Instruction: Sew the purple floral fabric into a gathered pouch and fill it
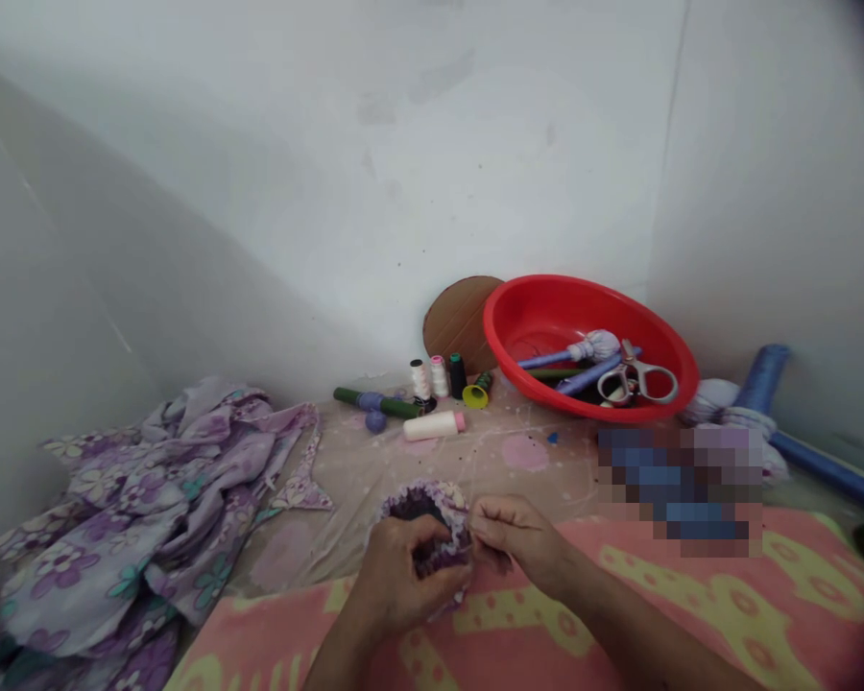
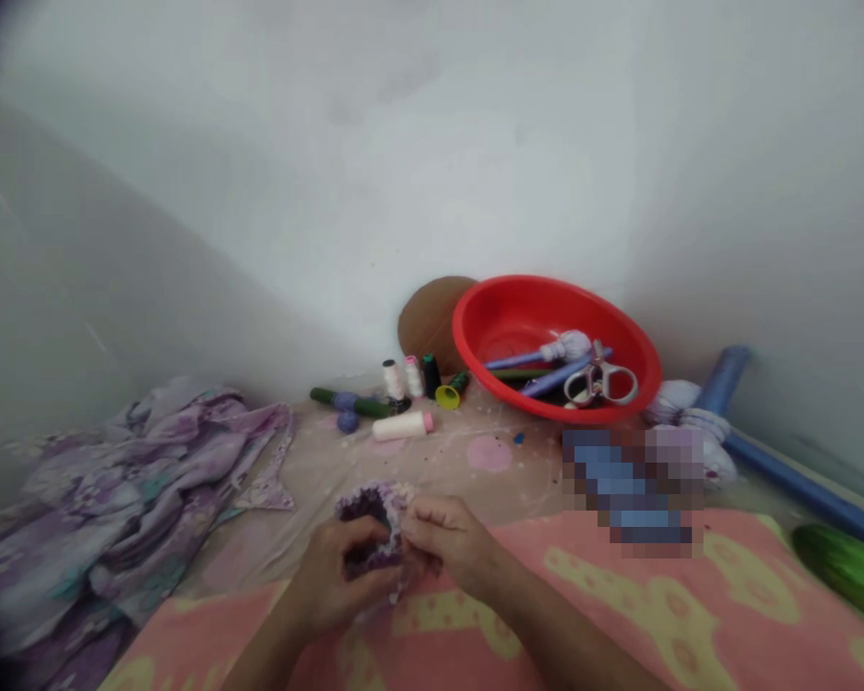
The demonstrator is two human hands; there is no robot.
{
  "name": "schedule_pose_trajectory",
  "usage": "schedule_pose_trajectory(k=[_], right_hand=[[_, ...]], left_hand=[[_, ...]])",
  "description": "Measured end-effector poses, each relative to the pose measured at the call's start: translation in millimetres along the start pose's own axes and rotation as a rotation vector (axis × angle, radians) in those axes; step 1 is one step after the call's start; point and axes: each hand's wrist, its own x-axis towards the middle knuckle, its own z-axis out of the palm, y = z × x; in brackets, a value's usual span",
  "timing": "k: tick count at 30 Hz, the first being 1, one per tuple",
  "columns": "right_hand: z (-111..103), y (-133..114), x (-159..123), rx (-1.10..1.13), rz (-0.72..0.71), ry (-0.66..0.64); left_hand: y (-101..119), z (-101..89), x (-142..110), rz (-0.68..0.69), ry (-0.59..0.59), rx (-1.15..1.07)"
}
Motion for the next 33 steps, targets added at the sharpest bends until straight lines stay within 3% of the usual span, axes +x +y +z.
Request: schedule_pose_trajectory(k=[6,10,15,18,21,25,28,33], right_hand=[[2,-5,-3,-0.251,-0.183,0.044],[20,-6,-8,-0.275,-0.219,-0.103],[34,-2,-11,-0.261,-0.184,-0.260],[27,-2,-12,-0.148,-0.116,-0.222],[12,-7,-11,-0.060,-0.127,-0.093],[-9,-15,-9,0.031,-0.168,0.068],[-18,-19,-7,0.077,-0.146,0.097],[-23,-21,-5,0.001,-0.122,0.073]], left_hand=[[1,7.1,1,-0.037,0.099,0.196],[-2,11.8,1,-0.033,0.165,0.324],[-9,14.8,3,-0.024,0.142,0.373],[-12,14.9,3,-0.017,0.106,0.375],[-14,11.6,2,0.022,0.092,0.365],[-15,4.0,3,0.208,0.164,0.401],[-16,1.2,5,0.293,0.172,0.490],[-16,4.7,5,0.276,0.099,0.444]])
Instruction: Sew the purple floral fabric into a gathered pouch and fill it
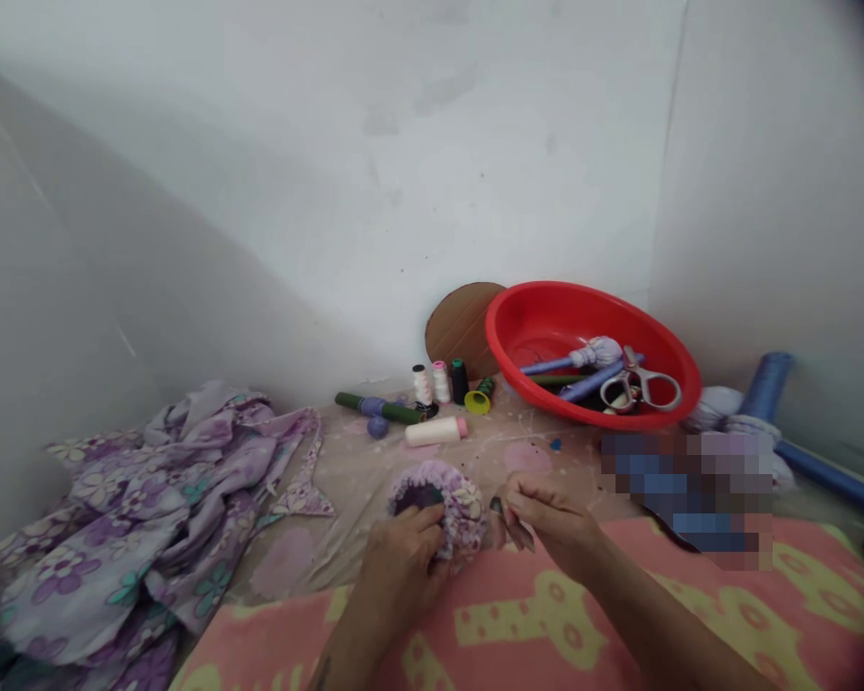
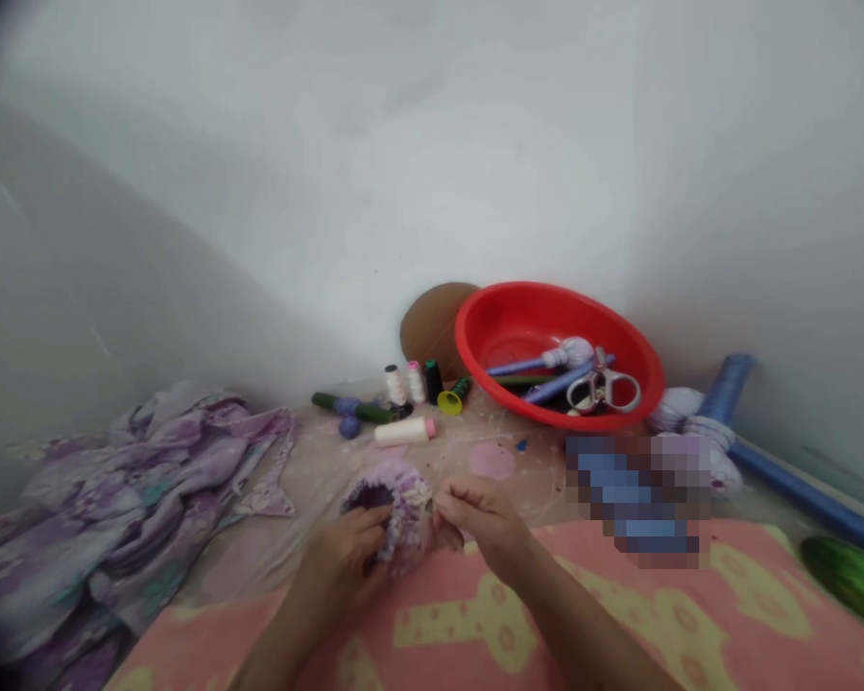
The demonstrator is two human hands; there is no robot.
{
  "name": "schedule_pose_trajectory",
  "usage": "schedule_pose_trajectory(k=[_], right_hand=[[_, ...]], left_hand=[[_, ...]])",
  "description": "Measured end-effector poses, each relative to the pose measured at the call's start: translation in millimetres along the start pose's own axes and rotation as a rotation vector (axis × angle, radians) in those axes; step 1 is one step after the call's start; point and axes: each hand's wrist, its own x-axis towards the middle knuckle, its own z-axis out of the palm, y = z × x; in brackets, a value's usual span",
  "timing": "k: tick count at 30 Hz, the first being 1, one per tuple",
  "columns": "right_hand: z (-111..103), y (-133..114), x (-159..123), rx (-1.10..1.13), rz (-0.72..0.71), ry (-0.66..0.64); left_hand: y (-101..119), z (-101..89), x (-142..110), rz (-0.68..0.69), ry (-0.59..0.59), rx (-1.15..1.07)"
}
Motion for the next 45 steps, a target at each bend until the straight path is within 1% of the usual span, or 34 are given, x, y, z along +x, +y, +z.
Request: schedule_pose_trajectory(k=[2,6,8,9,12,14,16,18,20,21,23,26,28,30,33,35,36,37,38,39,40,42,43,44,45], right_hand=[[-2,-2,1,-0.122,-0.042,0.041],[-8,-9,2,-0.489,-0.200,0.194],[-12,-13,3,-0.621,-0.239,0.308],[-14,-14,3,-0.659,-0.260,0.390],[-22,-18,3,-0.683,-0.352,0.692],[-29,-21,3,-0.648,-0.383,0.857],[-35,-22,2,-0.592,-0.342,0.951],[-40,-21,1,-0.533,-0.278,0.975],[-44,-19,2,-0.497,-0.228,0.948],[-45,-17,3,-0.487,-0.205,0.913],[-45,-13,5,-0.476,-0.150,0.810],[-42,-10,8,-0.477,-0.058,0.610],[-37,-12,9,-0.521,-0.007,0.433],[-29,-15,8,-0.587,0.038,0.212],[-16,-18,4,-0.674,0.012,-0.132],[-9,-15,-1,-0.711,-0.015,-0.343],[-6,-12,-3,-0.732,-0.007,-0.433],[-4,-8,-5,-0.757,0.007,-0.493],[-3,-5,-6,-0.790,0.020,-0.524],[-2,-2,-7,-0.828,0.025,-0.521],[-1,1,-7,-0.866,0.018,-0.483],[-1,5,-5,-0.918,-0.016,-0.351],[0,5,-3,-0.929,-0.036,-0.277],[0,5,-1,-0.935,-0.057,-0.203],[1,5,1,-0.938,-0.081,-0.134]], left_hand=[[1,1.5,-1,-0.048,-0.007,0.003],[-1,3.9,0,-0.131,-0.020,0.074],[-2,4.5,0,-0.113,-0.015,0.073],[-3,4.5,0,-0.099,-0.003,0.063],[-6,3.5,-2,-0.071,0.027,0.018],[-6,2.5,-2,-0.075,0.026,-0.003],[-5,1.2,-2,-0.077,0.018,-0.030],[-3,-0.7,-1,-0.074,0.036,-0.086],[-1,-3.5,0,-0.069,0.068,-0.165],[0,-5.3,1,-0.070,0.082,-0.200],[1,-9.2,2,-0.074,0.097,-0.248],[-2,-14.4,0,-0.090,0.075,-0.257],[-5,-16.9,-1,-0.112,0.049,-0.245],[-9,-19.1,-3,-0.121,0.031,-0.248],[-12,-23.1,-5,-0.111,0.025,-0.279],[-13,-26.1,-5,-0.121,0.032,-0.303],[-13,-27.1,-5,-0.136,0.041,-0.312],[-14,-27.5,-5,-0.156,0.057,-0.320],[-15,-27.1,-5,-0.187,0.084,-0.326],[-17,-25.7,-6,-0.231,0.123,-0.333],[-19,-23.4,-6,-0.282,0.167,-0.341],[-24,-17.3,-8,-0.403,0.271,-0.359],[-27,-14.3,-9,-0.453,0.302,-0.363],[-29,-12.0,-9,-0.489,0.322,-0.360],[-31,-10.8,-9,-0.500,0.318,-0.353]])
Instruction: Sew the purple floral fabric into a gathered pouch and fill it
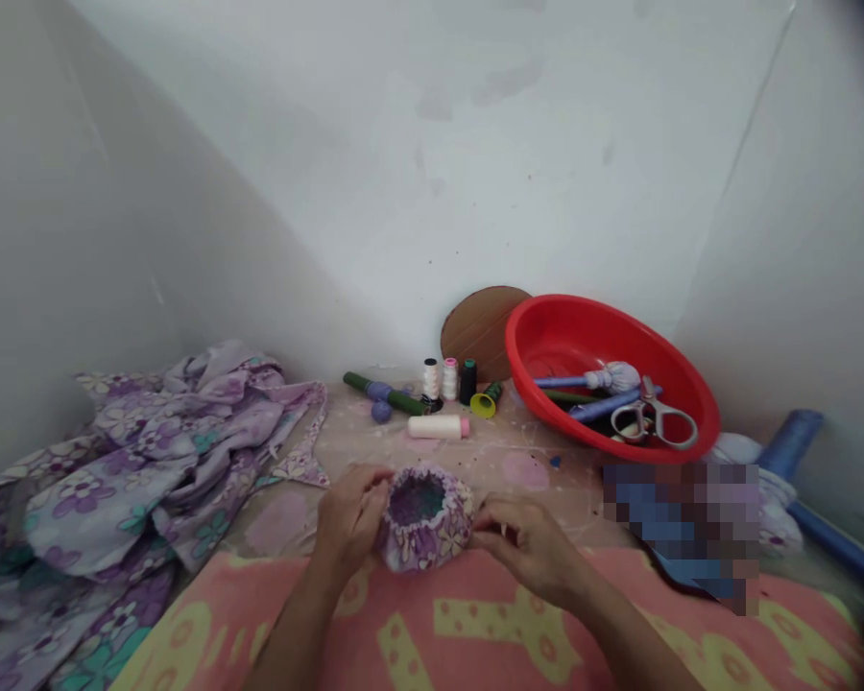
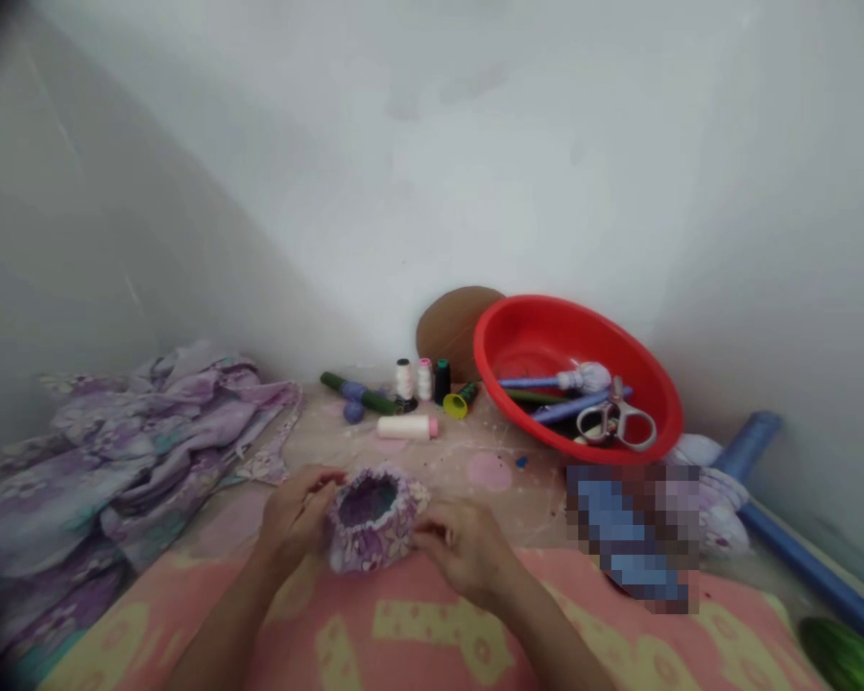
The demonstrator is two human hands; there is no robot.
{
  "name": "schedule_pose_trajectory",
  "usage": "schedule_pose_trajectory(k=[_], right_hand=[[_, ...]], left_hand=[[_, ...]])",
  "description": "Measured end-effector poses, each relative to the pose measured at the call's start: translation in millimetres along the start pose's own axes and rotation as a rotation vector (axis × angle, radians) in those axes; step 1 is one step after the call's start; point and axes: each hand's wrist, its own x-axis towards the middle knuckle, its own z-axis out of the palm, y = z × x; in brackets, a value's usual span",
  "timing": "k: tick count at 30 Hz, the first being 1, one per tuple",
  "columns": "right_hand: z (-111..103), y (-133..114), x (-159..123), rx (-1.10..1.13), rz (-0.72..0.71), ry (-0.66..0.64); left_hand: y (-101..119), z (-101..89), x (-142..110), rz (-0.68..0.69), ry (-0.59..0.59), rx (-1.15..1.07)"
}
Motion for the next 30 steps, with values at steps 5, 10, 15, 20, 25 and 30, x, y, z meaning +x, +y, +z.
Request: schedule_pose_trajectory(k=[5,10,15,20,25,30], right_hand=[[5,1,6,-0.019,-0.081,0.173],[10,8,6,-0.035,-0.182,0.267],[11,11,6,-0.012,-0.003,0.269],[10,22,6,0.113,0.186,0.433],[-10,47,5,0.048,0.332,0.569],[-29,75,1,-0.170,0.411,0.499]], left_hand=[[2,-7.1,4,0.124,-0.137,0.010],[-9,-9.1,7,0.066,-0.025,0.013],[-16,-1.3,9,0.056,-0.020,0.049],[-17,2.8,8,0.052,-0.067,0.098],[-24,6.2,8,-0.003,-0.077,0.095],[-26,8.5,9,-0.005,-0.083,0.088]])
